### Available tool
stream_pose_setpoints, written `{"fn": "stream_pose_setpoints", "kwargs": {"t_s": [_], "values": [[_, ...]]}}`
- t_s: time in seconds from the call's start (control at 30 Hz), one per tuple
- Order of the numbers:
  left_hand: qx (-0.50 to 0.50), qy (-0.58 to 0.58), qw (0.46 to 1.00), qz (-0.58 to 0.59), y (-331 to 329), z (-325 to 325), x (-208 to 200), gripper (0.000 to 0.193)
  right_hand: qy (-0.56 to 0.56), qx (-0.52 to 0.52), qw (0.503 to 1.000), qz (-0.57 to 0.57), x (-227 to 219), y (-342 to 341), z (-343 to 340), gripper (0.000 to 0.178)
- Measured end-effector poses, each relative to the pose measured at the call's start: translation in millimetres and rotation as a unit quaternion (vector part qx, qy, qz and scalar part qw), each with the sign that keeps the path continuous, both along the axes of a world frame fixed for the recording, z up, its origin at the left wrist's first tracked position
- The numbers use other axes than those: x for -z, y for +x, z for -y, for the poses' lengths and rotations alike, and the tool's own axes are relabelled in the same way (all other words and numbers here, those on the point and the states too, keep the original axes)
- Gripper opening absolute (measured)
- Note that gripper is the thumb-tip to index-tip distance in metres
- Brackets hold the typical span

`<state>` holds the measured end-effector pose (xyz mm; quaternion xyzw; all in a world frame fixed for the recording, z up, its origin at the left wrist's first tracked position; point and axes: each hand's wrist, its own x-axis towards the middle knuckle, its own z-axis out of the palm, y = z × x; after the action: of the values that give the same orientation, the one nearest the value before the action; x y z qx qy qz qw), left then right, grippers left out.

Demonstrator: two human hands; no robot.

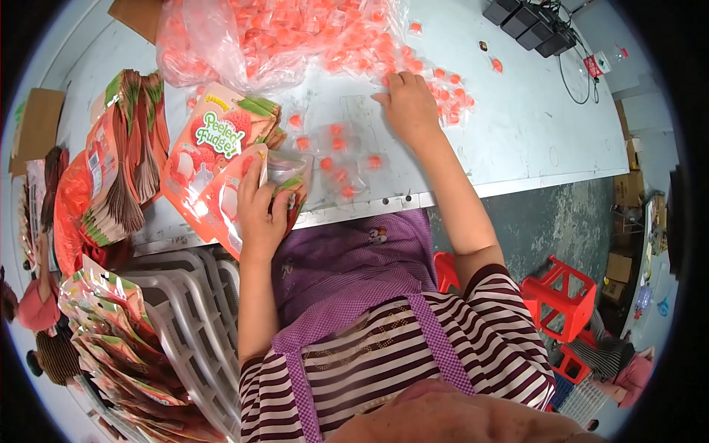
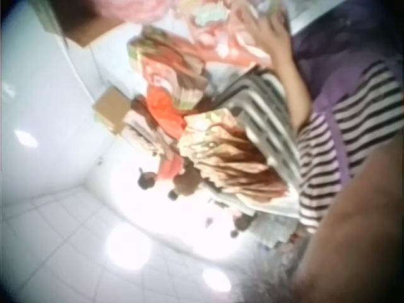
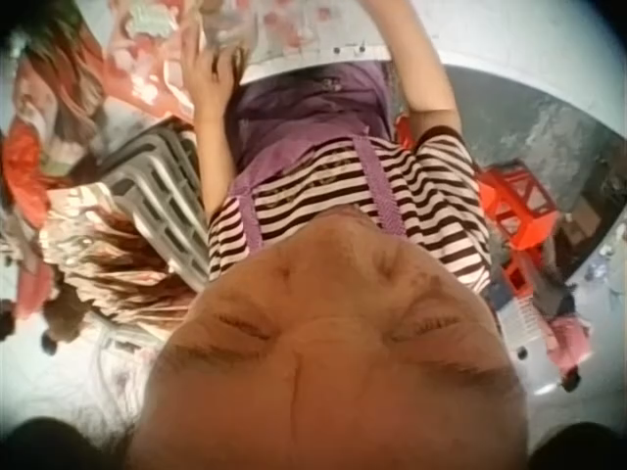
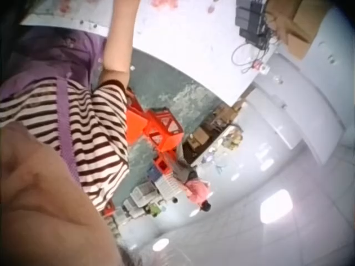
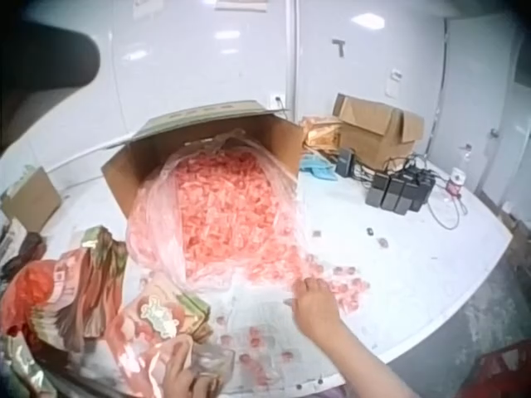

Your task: Packaging small red toy pieces into plastic pouches.

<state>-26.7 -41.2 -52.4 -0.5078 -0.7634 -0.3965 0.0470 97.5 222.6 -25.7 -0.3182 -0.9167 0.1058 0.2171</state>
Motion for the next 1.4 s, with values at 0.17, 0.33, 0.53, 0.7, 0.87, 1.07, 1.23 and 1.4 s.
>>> {"fn": "stream_pose_setpoints", "kwargs": {"t_s": [0.17,0.33,0.53,0.7,0.87,1.07,1.23,1.4], "values": [[-0.002,-0.001,1.000,0.000,0.3,0.7,1.0,0.021,-0.033,-0.065,0.997,0.010,10.7,10.2,11.7,0.030],[0.000,0.005,1.000,0.022,0.2,0.9,1.2,0.020,0.096,0.026,0.991,-0.094,12.6,17.0,2.6,0.030],[-0.002,-0.006,1.000,0.015,0.5,-1.2,0.0,0.019,-0.017,-0.070,0.995,-0.076,21.8,18.6,19.4,0.027],[-0.016,-0.018,1.000,0.014,0.8,1.8,-1.6,0.017,-0.099,-0.133,0.983,-0.075,5.4,25.4,24.1,0.028],[-0.016,-0.025,0.999,0.027,2.2,0.5,-5.8,0.016,0.133,0.116,0.984,-0.004,9.9,41.9,-16.0,0.030],[-0.002,0.001,1.000,0.022,0.5,0.2,-2.0,0.018,-0.054,-0.048,0.997,-0.039,1.2,56.2,-6.9,0.024],[-0.007,-0.013,0.999,0.038,-0.3,-0.2,-0.6,0.017,-0.218,0.009,0.957,-0.192,7.7,62.9,-17.8,0.022],[-0.008,-0.018,0.999,0.035,0.3,0.6,-1.3,0.017,0.017,-0.072,0.990,-0.116,7.4,49.4,-15.6,0.026]]}}
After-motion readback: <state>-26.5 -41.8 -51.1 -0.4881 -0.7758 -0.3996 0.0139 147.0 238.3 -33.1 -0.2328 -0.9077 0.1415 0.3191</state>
